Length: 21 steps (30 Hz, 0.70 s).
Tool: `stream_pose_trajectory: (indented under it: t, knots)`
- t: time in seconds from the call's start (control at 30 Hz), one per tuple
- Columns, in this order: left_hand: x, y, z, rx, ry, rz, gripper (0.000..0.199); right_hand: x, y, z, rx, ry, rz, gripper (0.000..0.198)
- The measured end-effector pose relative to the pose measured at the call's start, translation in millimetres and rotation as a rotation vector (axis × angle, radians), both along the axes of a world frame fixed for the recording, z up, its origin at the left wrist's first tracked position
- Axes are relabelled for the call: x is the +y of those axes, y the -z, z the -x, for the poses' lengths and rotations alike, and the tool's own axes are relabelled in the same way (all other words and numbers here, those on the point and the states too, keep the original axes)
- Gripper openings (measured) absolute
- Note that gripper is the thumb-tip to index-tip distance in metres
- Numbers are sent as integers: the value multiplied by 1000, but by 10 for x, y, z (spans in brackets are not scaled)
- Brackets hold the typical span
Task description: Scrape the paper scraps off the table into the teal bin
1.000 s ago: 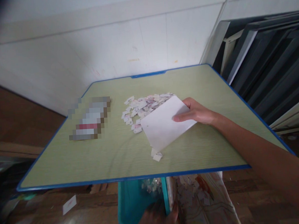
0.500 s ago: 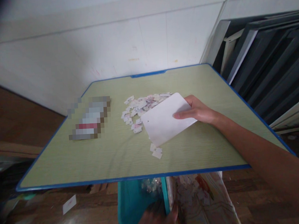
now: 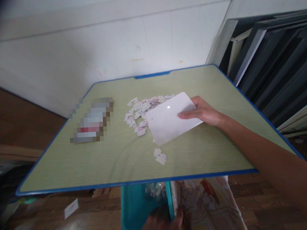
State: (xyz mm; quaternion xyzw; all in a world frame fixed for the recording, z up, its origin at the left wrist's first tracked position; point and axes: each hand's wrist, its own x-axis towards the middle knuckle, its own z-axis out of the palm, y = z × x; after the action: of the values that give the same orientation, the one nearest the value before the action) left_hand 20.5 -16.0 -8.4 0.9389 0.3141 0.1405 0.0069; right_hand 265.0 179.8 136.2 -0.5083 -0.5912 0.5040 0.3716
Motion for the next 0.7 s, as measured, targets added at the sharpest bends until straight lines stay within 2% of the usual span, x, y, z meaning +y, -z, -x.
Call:
stream_pose_trajectory:
  t: [0.13,0.27,0.4,0.7]
  knots:
    - [2,14,-3,22,4,-7,33,-9,-17,9,-21,-35,17,21]
    - [-6,24,-11,-10,-12,-29,27,-19,-13,5,-8,-41,38,23]
    - [-8,3,-8,5,-21,18,27,-11,3,-1,-2,-52,51,22]
    - [-6,-17,-2,16,-14,10,27,-11,-11,-2,-37,-84,30,20]
